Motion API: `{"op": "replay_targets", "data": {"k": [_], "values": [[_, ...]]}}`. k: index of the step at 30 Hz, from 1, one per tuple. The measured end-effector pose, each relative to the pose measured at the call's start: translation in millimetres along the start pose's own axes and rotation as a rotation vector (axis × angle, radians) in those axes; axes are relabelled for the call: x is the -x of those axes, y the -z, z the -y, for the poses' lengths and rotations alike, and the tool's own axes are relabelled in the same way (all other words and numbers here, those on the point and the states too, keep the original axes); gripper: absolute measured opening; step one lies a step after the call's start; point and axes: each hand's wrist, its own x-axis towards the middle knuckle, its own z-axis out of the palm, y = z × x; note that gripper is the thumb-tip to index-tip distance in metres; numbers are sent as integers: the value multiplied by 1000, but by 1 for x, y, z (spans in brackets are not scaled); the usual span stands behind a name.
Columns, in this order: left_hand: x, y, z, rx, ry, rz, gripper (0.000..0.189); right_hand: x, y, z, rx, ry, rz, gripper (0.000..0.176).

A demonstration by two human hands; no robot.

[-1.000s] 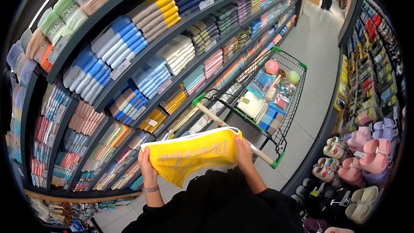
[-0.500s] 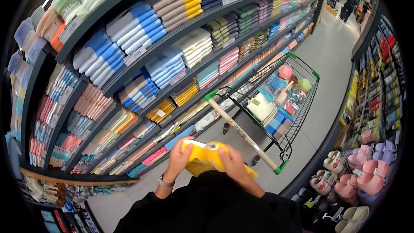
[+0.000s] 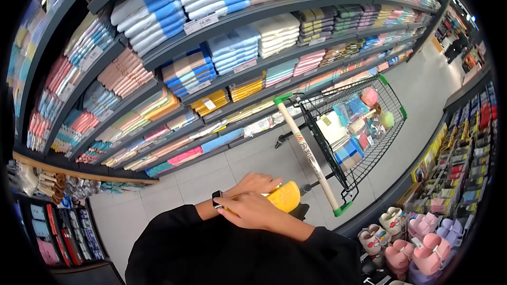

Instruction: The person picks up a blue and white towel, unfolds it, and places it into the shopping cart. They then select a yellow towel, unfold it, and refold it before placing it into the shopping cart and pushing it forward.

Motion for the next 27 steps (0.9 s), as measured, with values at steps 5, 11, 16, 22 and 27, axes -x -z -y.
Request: {"op": "replay_targets", "data": {"k": [5,11,16,22,27], "values": [[10,-10,14,36,51,65,20,-12,3,7,-104,-90,21,41],[16,-5,18,77,44,-48,17,-23,5,15,-185,-200,81,46],[25,-11,29,111,39,-18,23,-28,-8,12,-161,-213,63,46],[40,-8,41,165,107,-11,22,-40,-19,11,-113,-215,19,43],[63,-4,67,300,102,-323,15,-53,-15,12,-70,-272,-130,38]]}}
